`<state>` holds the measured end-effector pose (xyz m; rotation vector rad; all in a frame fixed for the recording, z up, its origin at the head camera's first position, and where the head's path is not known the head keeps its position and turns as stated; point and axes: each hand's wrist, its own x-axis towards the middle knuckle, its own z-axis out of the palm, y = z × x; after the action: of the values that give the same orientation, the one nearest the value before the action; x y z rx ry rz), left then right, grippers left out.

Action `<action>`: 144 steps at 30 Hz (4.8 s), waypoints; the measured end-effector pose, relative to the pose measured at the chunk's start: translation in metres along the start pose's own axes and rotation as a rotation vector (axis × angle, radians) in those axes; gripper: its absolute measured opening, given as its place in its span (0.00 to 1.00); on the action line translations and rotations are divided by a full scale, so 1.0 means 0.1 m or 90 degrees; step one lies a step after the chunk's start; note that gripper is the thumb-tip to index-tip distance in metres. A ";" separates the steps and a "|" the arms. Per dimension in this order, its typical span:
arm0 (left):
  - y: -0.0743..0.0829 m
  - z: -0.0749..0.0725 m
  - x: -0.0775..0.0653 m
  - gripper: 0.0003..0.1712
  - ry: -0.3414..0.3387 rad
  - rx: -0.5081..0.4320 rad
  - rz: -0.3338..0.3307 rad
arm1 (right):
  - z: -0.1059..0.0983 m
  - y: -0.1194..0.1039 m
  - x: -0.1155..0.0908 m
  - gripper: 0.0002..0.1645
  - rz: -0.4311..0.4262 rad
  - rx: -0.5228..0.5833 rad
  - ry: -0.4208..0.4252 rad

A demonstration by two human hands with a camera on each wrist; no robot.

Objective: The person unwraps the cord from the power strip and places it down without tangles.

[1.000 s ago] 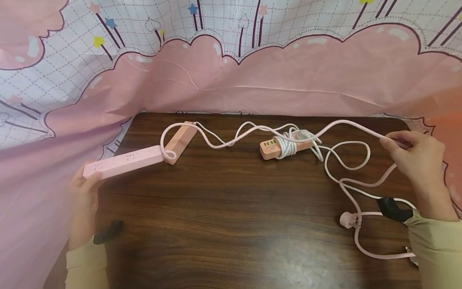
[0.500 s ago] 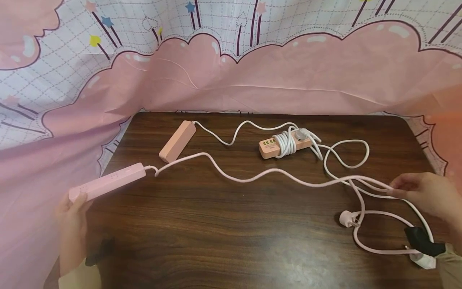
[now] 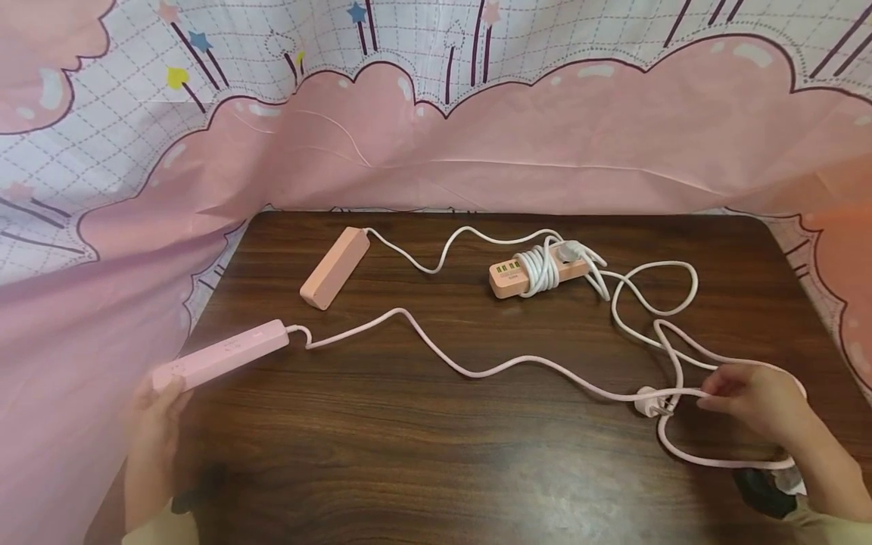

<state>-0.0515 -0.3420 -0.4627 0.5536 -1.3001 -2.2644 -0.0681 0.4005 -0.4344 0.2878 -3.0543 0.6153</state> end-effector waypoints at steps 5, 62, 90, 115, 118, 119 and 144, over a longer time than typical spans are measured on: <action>-0.04 -0.09 -0.04 0.18 -0.074 0.073 -0.015 | 0.21 0.08 -0.04 0.19 -0.052 0.028 0.020; 0.00 0.19 -0.18 0.28 -0.310 0.913 0.313 | 0.36 -0.03 -0.12 0.20 -0.126 0.001 0.097; -0.33 2.04 -0.38 0.24 -0.613 0.616 0.407 | 0.03 -0.54 0.51 0.09 -0.113 0.025 0.184; -1.07 3.52 -1.19 0.26 -0.562 0.696 0.304 | 0.00 -1.02 1.16 0.04 -0.119 0.076 0.217; -1.17 3.58 -1.22 0.28 -0.556 0.708 0.281 | 0.00 -1.08 1.23 0.08 -0.107 0.089 0.230; -1.20 3.61 -1.22 0.29 -0.549 0.713 0.270 | 0.00 -1.10 1.25 0.10 -0.099 0.098 0.233; -2.08 3.82 -0.77 0.42 -0.419 0.675 -0.030 | 0.24 -1.25 1.68 0.18 -0.053 0.152 0.248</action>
<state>-0.2410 0.0564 -0.4565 0.1186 -2.8419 -1.6541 -0.2098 0.2486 -0.4005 0.2604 -2.5884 0.9099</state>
